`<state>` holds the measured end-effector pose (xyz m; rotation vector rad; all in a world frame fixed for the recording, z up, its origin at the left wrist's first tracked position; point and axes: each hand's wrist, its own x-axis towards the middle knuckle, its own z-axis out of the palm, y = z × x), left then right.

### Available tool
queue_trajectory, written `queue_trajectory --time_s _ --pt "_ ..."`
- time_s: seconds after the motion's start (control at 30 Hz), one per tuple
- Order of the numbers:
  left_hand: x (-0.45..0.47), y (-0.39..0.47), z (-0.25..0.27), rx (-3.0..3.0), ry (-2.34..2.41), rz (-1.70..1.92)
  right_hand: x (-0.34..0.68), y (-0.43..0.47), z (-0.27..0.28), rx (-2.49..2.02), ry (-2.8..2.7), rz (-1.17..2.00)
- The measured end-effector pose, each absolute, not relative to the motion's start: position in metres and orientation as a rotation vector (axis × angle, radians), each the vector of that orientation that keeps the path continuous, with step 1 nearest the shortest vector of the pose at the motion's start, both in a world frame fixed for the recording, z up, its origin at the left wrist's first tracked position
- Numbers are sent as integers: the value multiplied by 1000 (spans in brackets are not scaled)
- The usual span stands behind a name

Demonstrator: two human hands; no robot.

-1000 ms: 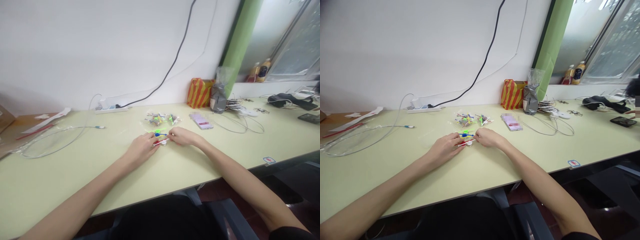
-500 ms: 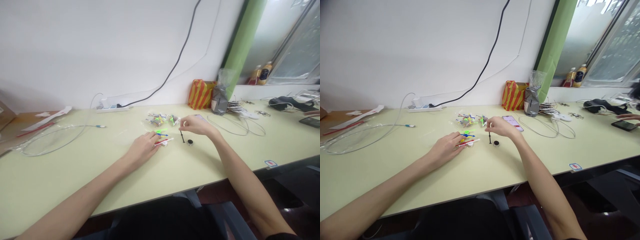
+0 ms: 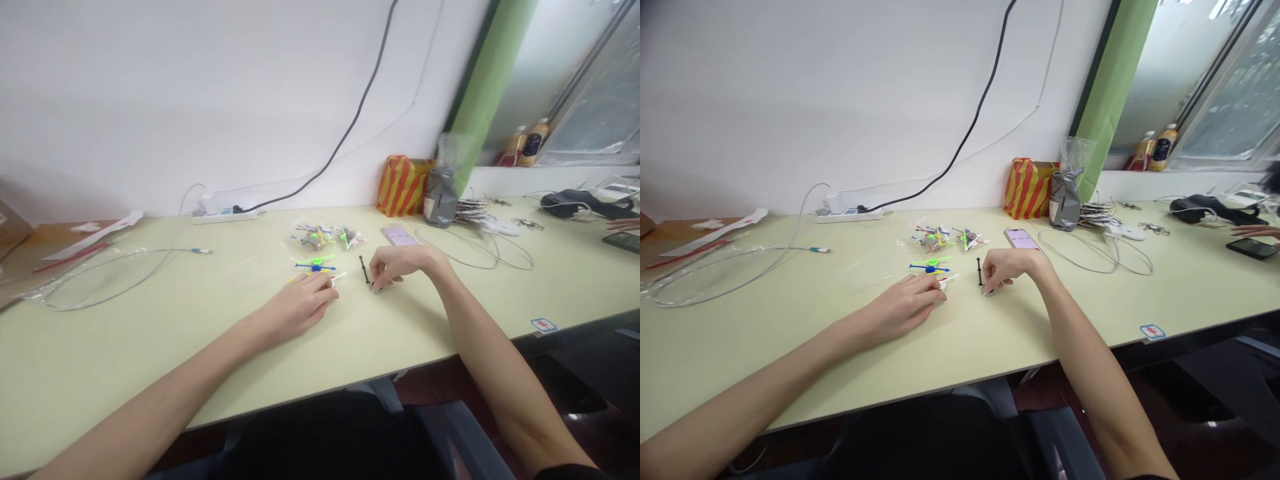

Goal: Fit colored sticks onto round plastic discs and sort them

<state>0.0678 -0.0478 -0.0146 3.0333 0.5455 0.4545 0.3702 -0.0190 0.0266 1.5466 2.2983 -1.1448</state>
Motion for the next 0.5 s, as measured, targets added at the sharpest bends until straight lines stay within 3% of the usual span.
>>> queue_trajectory --time_s 0.2,0.5 --pt "68 -45 -13 3073 569 436 322 -25 14 1124 2461 -1401" --pt "70 -49 -11 3087 526 489 325 -14 9 1444 2756 -1112"
